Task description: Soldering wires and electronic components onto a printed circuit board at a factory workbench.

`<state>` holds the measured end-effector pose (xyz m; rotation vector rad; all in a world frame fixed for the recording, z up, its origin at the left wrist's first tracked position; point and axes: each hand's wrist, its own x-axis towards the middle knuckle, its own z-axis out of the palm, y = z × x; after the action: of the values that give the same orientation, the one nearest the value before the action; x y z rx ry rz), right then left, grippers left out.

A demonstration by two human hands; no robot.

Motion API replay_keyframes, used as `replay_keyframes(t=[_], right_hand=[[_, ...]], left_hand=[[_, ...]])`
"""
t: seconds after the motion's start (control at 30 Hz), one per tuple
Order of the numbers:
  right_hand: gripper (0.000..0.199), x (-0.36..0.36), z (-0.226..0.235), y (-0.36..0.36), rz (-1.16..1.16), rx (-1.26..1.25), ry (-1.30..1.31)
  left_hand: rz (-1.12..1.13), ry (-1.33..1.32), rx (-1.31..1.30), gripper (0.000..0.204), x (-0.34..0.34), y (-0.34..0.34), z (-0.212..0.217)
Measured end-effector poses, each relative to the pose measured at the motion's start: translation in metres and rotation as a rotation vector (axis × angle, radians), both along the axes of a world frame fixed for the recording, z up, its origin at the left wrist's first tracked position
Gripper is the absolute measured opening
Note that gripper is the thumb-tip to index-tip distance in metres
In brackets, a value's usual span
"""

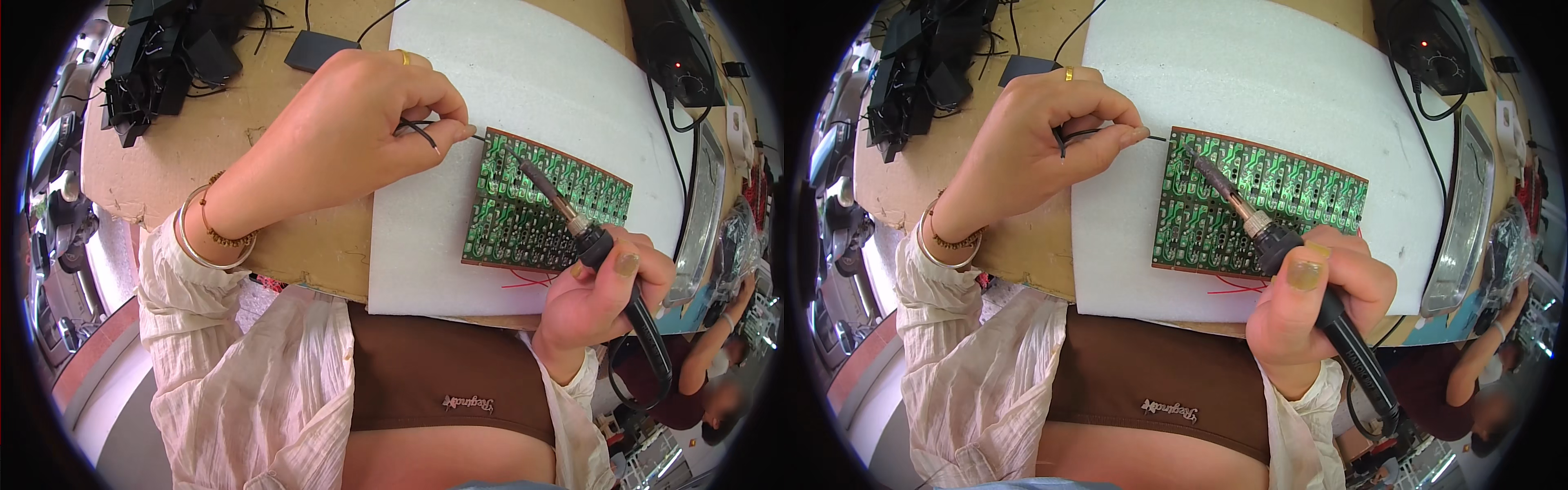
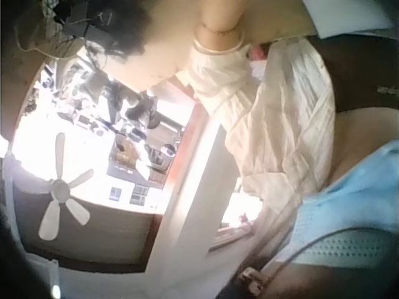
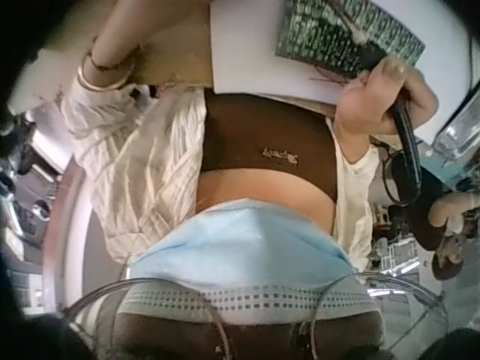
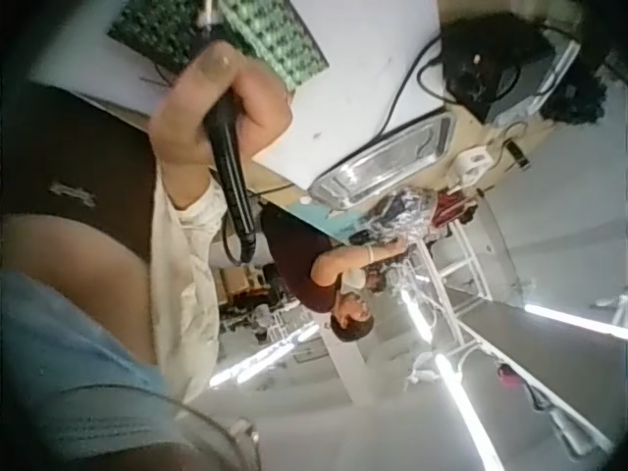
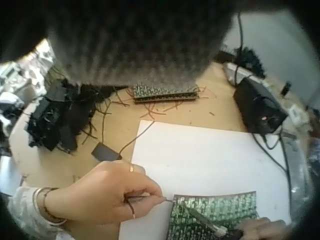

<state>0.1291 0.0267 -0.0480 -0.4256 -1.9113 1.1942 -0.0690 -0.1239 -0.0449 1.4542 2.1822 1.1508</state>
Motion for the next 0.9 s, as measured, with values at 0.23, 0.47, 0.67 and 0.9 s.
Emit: replay_keyframes(t=[0.23,0.47,0.67,0.9], right_hand=[[0.023,-0.0017,-0.0020,-0.0018,-0.003,0.028,-0.044],[0.024,-0.0044,-0.0002,-0.0032,-0.009,-0.027,-0.045],[0.025,-0.0043,0.0003,-0.0049,0.003,-0.042,-0.061],[0.027,-0.0032,0.0000,-0.0055,-0.014,-0.045,-0.091]], left_hand=[[-0.033,0.004,0.017,0.007,0.0020,0.0018,-0.0045],[-0.016,-0.033,0.002,0.007,0.0002,-0.0007,-0.0036],[-0.030,-0.037,0.004,0.007,0.0008,-0.0004,-0.0053],[-0.027,0.005,0.032,0.006,0.0011,0.0010,-0.0074]])
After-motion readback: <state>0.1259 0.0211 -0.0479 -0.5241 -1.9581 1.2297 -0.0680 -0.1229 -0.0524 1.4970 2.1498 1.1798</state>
